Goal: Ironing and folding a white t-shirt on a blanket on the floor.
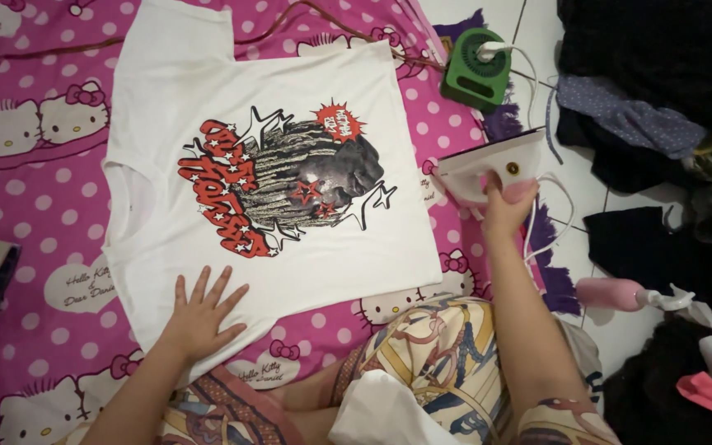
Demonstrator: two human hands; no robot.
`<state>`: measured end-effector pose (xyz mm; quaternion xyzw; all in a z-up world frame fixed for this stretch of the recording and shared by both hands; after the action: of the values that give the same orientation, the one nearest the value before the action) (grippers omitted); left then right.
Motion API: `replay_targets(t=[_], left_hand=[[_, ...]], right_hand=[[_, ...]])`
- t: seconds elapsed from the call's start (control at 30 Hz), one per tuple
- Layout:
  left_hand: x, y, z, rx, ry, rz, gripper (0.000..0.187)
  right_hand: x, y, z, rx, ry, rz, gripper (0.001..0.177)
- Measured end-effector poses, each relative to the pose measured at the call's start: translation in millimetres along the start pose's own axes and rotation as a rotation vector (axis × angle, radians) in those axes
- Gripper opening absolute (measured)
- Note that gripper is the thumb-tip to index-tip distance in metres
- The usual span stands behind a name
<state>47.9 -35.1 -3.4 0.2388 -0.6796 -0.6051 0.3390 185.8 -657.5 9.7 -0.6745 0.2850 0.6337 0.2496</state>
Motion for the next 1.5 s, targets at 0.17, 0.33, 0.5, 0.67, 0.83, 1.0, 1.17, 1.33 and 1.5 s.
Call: replay_targets(t=[0.17, 0.33, 0.5, 0.67, 0.83, 1.0, 1.17, 1.33, 1.5], left_hand=[[-1.2, -0.3, -0.4, -0.023, 0.004, -0.001, 0.078], [-3.7, -5.1, -2.4, -0.052, 0.014, 0.001, 0.078], [-2.6, -1.9, 0.1, -0.03, 0.014, 0.014, 0.078], [-1.5, -0.8, -0.2, -0.055, 0.026, 0.009, 0.077], [-1.0, -0.5, -1.2, -0.056, 0.027, -0.001, 0.078], [-2.6, -0.4, -2.8, -0.066, 0.029, -0.007, 0.077], [-0.3, 3.6, -2.3, -0.098, 0.052, -0.006, 0.077], [-0.5, 4.8, -3.9, -0.094, 0.054, -0.004, 0.076], [1.2, 6.5, -3.1, -0.067, 0.037, 0.003, 0.076]], right_hand=[[-6.0, -4.8, 5.0, -0.004, 0.085, 0.018, 0.08], [-29.2, -9.9, 16.1, -0.076, 0.052, -0.03, 0.089], [-2.2, -6.8, 10.3, -0.007, 0.201, 0.133, 0.09], [-60.8, -25.1, 34.7, 0.026, -0.047, -0.019, 0.089], [-16.9, -16.7, 17.1, 0.018, 0.064, -0.036, 0.085], [-19.1, -15.5, 18.8, 0.038, 0.085, 0.032, 0.081], [-30.9, -23.1, 27.9, 0.075, 0.017, 0.029, 0.085], [-48.3, -33.4, 35.5, 0.011, -0.109, -0.157, 0.09], [-21.4, -25.3, 22.5, 0.047, -0.034, -0.123, 0.092]])
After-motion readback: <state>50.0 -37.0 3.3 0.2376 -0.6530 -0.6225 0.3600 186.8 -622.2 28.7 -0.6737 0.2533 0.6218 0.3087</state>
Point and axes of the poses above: each hand's wrist, its own z-axis away from the middle knuckle, its own y-axis out of the back of the hand, x = y × z, the point moved 6 cm from there along -z, towards the middle knuckle, and after that the axes turned 7 degrees about -y, right-handed, at the moved point
